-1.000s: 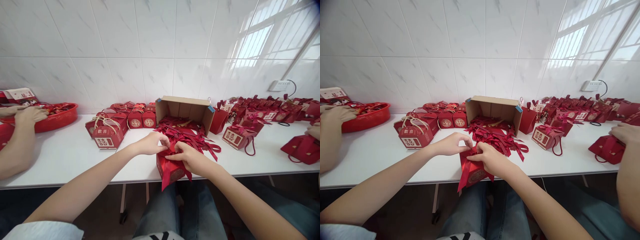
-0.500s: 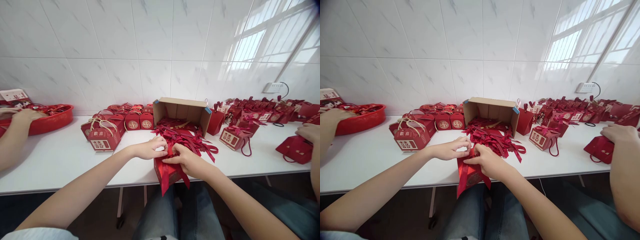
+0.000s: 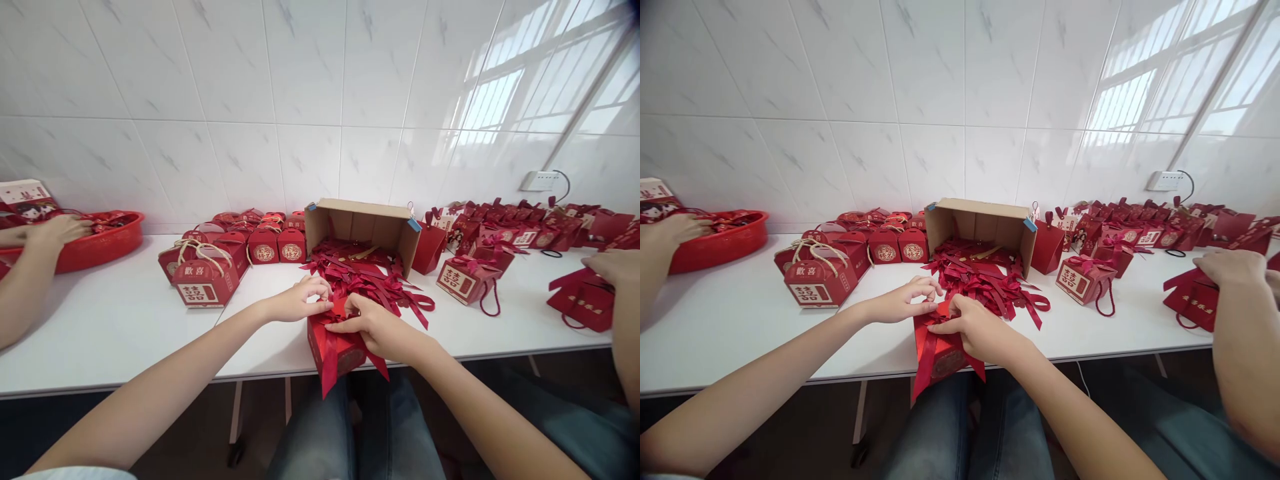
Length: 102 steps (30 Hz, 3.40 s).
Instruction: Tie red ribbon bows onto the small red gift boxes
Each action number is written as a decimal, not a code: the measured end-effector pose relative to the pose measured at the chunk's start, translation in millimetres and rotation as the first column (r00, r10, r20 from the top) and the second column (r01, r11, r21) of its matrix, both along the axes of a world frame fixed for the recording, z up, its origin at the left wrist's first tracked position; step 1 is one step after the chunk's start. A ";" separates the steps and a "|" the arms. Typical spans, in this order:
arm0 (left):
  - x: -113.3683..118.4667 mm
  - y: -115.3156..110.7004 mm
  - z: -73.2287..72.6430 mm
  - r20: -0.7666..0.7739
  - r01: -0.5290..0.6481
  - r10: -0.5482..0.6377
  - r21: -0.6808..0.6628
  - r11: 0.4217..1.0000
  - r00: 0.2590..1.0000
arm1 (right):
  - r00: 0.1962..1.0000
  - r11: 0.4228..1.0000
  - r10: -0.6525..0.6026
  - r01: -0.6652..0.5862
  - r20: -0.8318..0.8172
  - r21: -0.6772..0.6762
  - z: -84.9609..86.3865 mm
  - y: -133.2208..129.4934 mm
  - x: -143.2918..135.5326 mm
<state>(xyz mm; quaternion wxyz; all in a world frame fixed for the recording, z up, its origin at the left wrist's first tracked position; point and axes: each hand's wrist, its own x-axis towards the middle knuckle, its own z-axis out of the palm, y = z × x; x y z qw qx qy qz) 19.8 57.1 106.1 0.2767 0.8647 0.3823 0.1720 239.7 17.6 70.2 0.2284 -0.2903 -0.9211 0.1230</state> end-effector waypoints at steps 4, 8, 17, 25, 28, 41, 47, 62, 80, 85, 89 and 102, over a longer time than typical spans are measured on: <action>1.7 -10.5 -6.8 0.117 -0.044 0.043 0.002 0.999 0.992 | 0.972 0.999 -0.029 0.019 -0.232 -0.042 0.3 -0.2 0.1; 8.2 -20.4 -9.0 0.234 -0.086 0.095 -0.047 0.995 0.968 | 0.847 0.970 -0.214 0.126 -0.486 -0.208 -0.1 0.1 -3.6; 24.8 -23.0 -21.9 0.391 -0.216 0.266 -0.168 0.962 0.881 | 0.674 0.886 -0.393 0.096 -0.626 -0.453 -11.1 9.5 -8.8; 21.3 -19.8 -30.9 0.402 -0.227 0.286 -0.188 0.956 0.870 | 0.534 0.823 -0.495 0.035 -0.686 -0.567 -16.0 12.7 -5.8; 21.9 -20.5 -31.2 0.390 -0.229 0.283 -0.179 0.957 0.876 | 0.491 0.804 -0.525 0.019 -0.695 -0.594 -18.0 14.8 -4.1; 22.8 -22.4 -25.6 0.414 -0.200 0.272 -0.210 0.957 0.868 | 0.608 0.758 -0.568 0.123 -0.555 -0.640 -13.4 15.7 3.9; 25.5 -24.4 -29.3 0.406 -0.241 0.302 -0.196 0.951 0.863 | 0.832 0.787 -0.433 0.162 -0.346 -0.596 -13.1 8.4 8.4; 27.7 -26.7 -33.1 0.418 -0.238 0.298 -0.190 0.952 0.858 | 0.680 0.814 -0.499 0.153 -0.538 -0.560 -22.5 11.5 4.2; 5.5 -28.8 -49.1 0.684 -0.322 0.339 -0.158 0.933 0.646 | 0.688 0.755 -0.533 0.125 -0.492 -0.643 -39.9 5.1 32.1; -29.1 -39.7 -85.2 0.502 -0.666 0.599 -0.060 0.743 0.623 | 0.832 0.818 -0.422 0.179 -0.360 -0.546 -60.8 -21.2 48.0; -36.8 -45.8 -110.6 0.176 -0.646 0.622 0.154 0.748 0.763 | 0.895 0.884 -0.312 0.150 -0.319 -0.444 -75.6 -30.5 39.1; -29.4 -53.8 -100.5 0.249 -0.615 0.575 0.128 0.778 0.779 | 0.732 0.827 -0.341 -0.066 -0.590 -0.559 -87.3 -27.9 -1.6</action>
